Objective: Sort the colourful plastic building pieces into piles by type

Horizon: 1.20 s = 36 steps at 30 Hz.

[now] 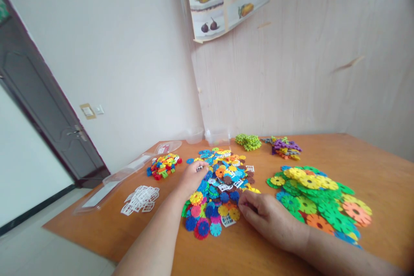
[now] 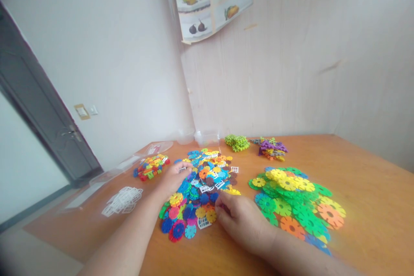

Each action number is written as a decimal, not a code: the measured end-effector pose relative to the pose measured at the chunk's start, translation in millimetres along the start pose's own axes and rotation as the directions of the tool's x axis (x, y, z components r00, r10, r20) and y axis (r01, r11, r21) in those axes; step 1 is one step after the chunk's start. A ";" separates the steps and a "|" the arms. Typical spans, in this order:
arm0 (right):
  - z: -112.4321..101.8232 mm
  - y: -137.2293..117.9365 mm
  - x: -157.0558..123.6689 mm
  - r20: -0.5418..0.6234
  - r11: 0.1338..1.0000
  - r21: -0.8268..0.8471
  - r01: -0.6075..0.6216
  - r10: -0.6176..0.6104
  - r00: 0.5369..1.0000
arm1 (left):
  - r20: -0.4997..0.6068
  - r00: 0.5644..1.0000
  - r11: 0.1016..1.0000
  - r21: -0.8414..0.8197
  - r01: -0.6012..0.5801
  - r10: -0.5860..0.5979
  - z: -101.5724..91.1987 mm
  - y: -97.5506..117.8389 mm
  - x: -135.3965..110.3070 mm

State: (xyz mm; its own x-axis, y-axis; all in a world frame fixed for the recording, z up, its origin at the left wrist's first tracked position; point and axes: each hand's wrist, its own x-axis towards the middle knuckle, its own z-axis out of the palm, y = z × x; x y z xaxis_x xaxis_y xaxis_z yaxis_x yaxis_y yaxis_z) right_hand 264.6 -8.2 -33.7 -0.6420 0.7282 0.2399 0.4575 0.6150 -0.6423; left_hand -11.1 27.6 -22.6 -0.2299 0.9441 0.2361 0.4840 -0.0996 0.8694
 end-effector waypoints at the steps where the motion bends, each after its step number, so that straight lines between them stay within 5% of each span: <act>1: -0.2 0.0 -0.1 0.002 1.000 0.000 0.001 -0.001 1.000 | -0.006 1.000 0.999 -0.036 0.016 -0.016 -1.2 0.8 0.0; 10: 0.4 1.2 -0.8 0.007 1.000 0.007 -0.002 0.002 1.000 | 0.081 0.980 0.860 -0.470 0.200 -0.183 -4.5 1.7 -1.1; 15: 0.0 -0.5 -0.9 0.016 1.000 0.007 -0.001 0.001 1.000 | 0.109 0.978 0.750 -0.628 0.207 -0.178 -6.6 3.6 -2.0; 36: -2.0 -4.6 -1.6 0.018 1.000 0.015 -0.004 0.003 1.000 | 0.121 0.984 0.700 -0.692 0.177 -0.129 -7.6 5.5 -4.0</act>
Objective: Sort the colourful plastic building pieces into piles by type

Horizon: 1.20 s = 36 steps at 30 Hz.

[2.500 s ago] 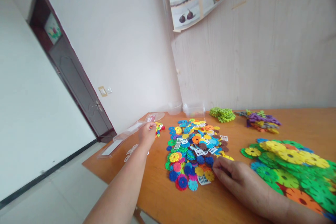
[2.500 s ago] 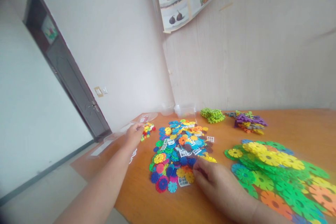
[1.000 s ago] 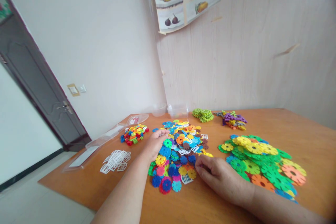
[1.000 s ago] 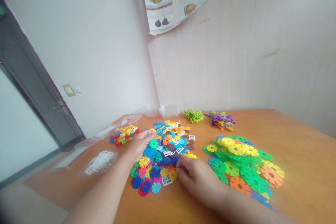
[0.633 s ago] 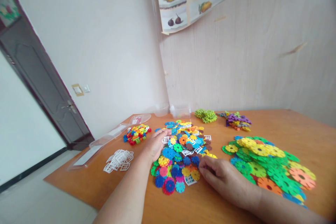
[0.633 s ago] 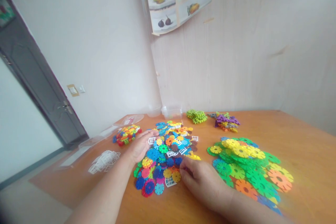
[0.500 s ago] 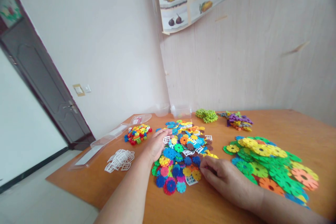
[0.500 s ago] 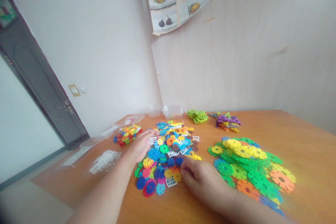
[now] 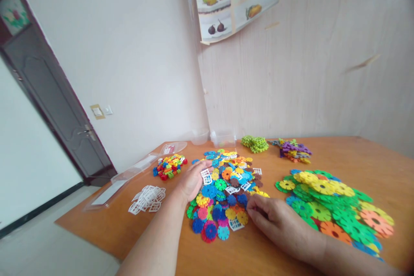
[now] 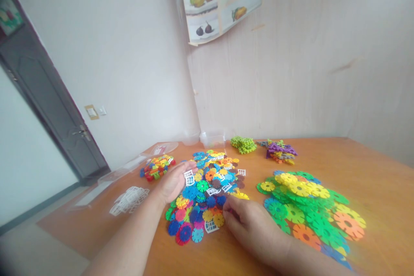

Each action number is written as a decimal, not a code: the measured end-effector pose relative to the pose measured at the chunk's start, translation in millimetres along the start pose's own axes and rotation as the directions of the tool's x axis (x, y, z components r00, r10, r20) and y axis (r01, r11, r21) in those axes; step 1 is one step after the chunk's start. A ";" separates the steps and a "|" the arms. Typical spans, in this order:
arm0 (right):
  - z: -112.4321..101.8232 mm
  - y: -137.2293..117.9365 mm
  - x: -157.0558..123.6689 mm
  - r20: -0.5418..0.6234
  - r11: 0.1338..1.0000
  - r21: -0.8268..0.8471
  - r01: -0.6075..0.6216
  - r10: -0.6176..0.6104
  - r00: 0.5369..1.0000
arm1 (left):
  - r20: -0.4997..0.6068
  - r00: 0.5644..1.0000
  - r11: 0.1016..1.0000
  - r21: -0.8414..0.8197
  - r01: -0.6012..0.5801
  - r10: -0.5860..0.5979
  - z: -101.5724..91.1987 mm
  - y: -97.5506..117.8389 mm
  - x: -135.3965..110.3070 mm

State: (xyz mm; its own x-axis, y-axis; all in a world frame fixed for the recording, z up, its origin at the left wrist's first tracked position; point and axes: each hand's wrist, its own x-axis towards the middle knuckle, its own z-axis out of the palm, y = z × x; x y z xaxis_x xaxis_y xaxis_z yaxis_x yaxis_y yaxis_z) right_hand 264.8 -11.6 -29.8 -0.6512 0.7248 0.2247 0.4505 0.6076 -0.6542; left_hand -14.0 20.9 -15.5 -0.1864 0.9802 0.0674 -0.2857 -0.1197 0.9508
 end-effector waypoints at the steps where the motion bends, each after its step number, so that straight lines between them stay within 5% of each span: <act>1: -0.1 -0.3 -0.1 0.001 1.000 -0.001 0.001 -0.001 1.000 | 0.003 1.000 1.000 -0.001 -0.006 0.006 -0.4 1.0 -0.4; 10: -0.2 1.1 -0.3 0.007 1.000 -0.015 0.007 -0.007 1.000 | 0.008 1.000 0.990 0.137 -0.027 0.026 -4.5 8.3 -4.9; 16: -0.4 0.5 -0.8 0.014 1.000 -0.021 -0.005 0.006 1.000 | -0.071 0.995 0.984 0.167 -0.057 0.070 -10.6 7.1 -0.9; 23: -0.7 1.3 -0.4 0.009 1.000 -0.023 0.009 -0.009 1.000 | -0.168 0.977 0.915 0.400 -0.057 0.135 -30.3 1.6 7.8; 36: -1.2 -0.4 -1.2 0.038 0.999 -0.039 -0.013 0.015 0.999 | -0.161 0.978 0.861 0.507 -0.032 0.130 -34.1 0.0 4.4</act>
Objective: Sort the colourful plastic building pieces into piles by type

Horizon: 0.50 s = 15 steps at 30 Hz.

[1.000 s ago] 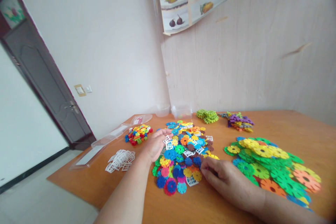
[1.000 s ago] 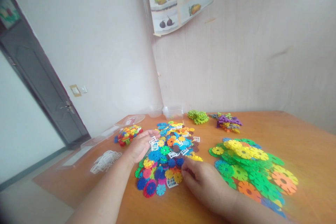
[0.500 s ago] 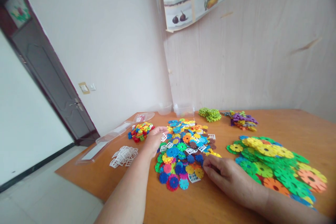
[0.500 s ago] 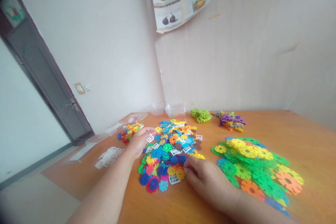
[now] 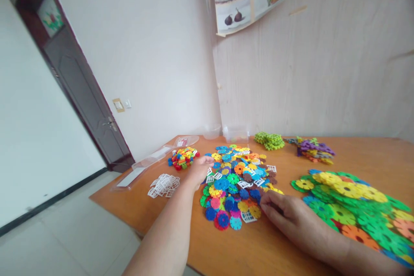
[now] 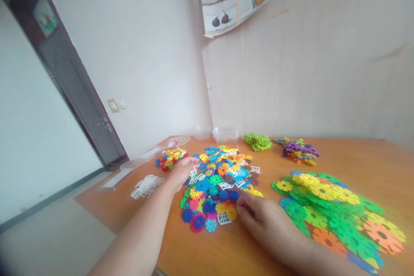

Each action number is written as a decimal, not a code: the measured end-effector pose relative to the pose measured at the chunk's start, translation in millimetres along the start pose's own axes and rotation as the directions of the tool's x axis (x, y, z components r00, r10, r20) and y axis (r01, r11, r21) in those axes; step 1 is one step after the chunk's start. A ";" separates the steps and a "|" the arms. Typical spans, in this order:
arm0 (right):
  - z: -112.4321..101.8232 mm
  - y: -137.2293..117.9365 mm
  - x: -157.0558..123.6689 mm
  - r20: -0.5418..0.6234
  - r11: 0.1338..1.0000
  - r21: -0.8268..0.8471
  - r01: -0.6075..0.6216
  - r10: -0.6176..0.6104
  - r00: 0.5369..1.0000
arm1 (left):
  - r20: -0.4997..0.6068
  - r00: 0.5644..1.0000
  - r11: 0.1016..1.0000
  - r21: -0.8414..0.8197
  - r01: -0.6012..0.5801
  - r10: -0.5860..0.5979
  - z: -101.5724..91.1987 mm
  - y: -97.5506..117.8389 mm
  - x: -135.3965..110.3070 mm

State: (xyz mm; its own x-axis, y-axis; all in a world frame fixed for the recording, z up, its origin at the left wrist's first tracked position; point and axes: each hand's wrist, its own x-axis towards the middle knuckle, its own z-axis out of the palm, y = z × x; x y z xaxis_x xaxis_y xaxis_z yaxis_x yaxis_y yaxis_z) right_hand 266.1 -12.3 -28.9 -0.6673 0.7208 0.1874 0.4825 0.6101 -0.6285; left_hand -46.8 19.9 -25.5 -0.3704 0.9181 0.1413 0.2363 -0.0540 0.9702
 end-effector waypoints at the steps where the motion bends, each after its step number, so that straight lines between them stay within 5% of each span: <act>1: 0.2 0.5 0.2 0.002 1.000 -0.002 0.000 0.000 1.000 | -0.011 1.000 1.000 -0.001 0.002 -0.002 -0.8 0.0 0.3; 15: 0.3 2.7 1.2 0.005 0.999 -0.030 0.012 -0.012 1.000 | -0.083 0.997 1.000 0.028 0.006 -0.004 -13.1 -7.9 4.9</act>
State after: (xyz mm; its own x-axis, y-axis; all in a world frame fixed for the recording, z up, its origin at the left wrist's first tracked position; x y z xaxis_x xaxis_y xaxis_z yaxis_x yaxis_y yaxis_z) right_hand 266.5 -9.9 -30.6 -0.6754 0.7123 0.1912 0.4917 0.6281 -0.6030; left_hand -62.3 19.6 -29.9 -0.4449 0.8823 0.1534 0.2592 -0.0371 0.9651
